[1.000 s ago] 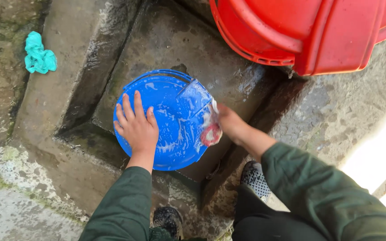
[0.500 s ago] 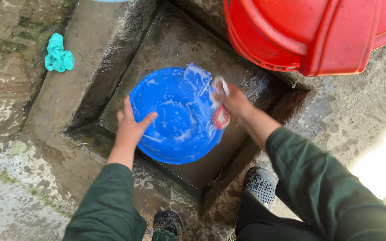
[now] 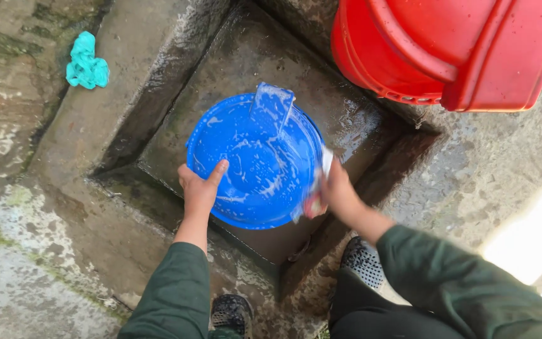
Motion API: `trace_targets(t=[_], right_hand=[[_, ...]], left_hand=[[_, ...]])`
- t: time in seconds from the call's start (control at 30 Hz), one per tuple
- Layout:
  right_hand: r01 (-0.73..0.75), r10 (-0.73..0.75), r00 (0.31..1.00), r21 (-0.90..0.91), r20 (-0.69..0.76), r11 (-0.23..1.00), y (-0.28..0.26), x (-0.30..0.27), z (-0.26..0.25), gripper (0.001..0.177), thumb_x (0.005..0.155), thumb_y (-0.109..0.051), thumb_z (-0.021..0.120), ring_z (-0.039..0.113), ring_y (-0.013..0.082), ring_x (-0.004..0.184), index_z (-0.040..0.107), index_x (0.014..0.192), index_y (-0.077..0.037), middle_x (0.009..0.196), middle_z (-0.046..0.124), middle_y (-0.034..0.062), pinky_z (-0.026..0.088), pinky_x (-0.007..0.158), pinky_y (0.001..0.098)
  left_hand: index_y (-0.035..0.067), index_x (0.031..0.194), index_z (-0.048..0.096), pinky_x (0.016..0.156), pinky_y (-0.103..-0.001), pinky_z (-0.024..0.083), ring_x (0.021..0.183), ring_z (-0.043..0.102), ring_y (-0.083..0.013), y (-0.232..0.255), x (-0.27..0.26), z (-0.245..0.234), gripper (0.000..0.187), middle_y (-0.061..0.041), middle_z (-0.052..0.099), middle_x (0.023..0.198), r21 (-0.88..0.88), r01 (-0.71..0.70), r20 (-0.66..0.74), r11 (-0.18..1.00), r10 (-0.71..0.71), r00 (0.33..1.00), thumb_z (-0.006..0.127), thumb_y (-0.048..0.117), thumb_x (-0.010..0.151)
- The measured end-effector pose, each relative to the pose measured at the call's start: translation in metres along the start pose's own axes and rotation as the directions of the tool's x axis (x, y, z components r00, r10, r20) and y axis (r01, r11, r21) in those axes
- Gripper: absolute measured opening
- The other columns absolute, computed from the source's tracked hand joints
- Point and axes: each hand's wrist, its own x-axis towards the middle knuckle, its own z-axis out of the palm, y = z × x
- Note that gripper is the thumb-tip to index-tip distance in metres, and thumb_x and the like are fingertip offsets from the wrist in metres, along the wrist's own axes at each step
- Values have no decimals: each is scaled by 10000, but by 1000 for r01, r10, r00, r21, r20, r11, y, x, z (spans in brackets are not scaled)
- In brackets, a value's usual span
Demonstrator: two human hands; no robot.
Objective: Wash several plastic buckets and lids using a cloth under running water.
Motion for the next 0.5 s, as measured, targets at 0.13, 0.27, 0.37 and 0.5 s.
trace_targets(t=[0.13, 0.27, 0.37, 0.5], right_hand=[[233, -249, 952, -106, -178, 967, -6, 27, -2, 405, 1020, -213, 589, 663, 512, 968, 466, 1352, -16, 1050, 682, 319, 551, 796, 566], [187, -174, 980, -171, 92, 967, -92, 119, -29, 513, 1002, -286, 586, 682, 441, 1098, 416, 1432, -65, 1191, 677, 290, 548, 910, 515], [353, -326, 932, -186, 160, 917, -115, 148, -24, 521, 985, -271, 609, 676, 428, 1107, 425, 1427, -64, 1193, 672, 280, 530, 938, 496], [201, -189, 976, -119, 106, 972, -86, 112, -32, 486, 988, -263, 594, 716, 369, 1063, 451, 1409, -66, 1185, 687, 248, 567, 878, 469]], left_hand=[[-15, 1387, 361, 1070, -480, 442, 1289, 509, -390, 19, -7, -8, 1053, -277, 443, 1412, 8, 2, 4, 1000, -2, 1000, 879, 599, 706], [-16, 1374, 384, 1061, -482, 445, 1271, 524, -401, 12, -9, -7, 1033, -291, 485, 1385, 27, -26, 13, 999, 26, 1000, 864, 605, 702], [-31, 1356, 387, 1060, -477, 446, 1257, 537, -396, 6, -9, -7, 1027, -292, 506, 1363, 2, -36, -4, 999, 36, 999, 860, 613, 711], [-60, 1307, 403, 1050, -454, 452, 1227, 565, -360, 4, -8, 2, 994, -278, 537, 1327, -70, -12, -58, 997, 8, 998, 853, 615, 732]])
